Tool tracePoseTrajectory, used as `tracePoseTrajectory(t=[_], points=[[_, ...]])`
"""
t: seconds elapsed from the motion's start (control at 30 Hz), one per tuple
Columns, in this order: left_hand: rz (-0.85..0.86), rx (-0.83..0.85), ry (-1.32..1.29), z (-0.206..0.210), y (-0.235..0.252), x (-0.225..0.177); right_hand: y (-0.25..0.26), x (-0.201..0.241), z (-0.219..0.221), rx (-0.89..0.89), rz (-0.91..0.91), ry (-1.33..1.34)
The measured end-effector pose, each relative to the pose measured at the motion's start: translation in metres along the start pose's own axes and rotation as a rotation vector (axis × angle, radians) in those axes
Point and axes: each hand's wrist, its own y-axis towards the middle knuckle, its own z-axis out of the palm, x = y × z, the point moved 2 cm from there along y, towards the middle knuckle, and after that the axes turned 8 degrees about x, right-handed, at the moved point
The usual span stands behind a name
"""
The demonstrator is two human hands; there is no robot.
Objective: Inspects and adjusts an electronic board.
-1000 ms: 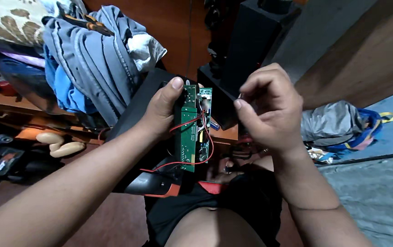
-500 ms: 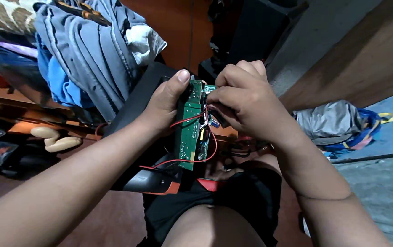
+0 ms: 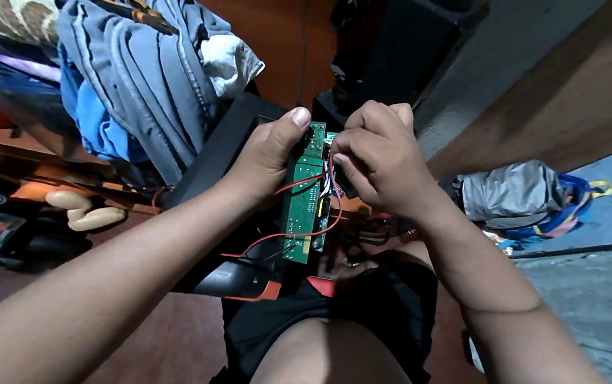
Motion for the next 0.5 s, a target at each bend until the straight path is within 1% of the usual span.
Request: tracePoseTrajectory(t=[0.13,0.27,0.33,0.4,0.5], points=[[-0.015,-0.029,0.032,0.001,-0.001,0.001,-0.004,0.001,0.004,-0.007,-0.007,0.029],[-0.033,-0.025,0.020,0.000,0.002,0.004,-0.006,0.003,0.005,-0.058,-0.001,0.058],[-0.085,-0.048,0.056,-0.005,0.004,0.010,-0.006,0.009,-0.004,-0.107,-0.018,0.092],[-0.139,-0.061,0.056,-0.010,0.002,0.013,-0.005,0.005,-0.020,-0.164,-0.005,0.107],[-0.177,-0.089,0.040,-0.007,-0.003,0.001,-0.012,-0.003,-0.034,-0.210,0.049,0.120]])
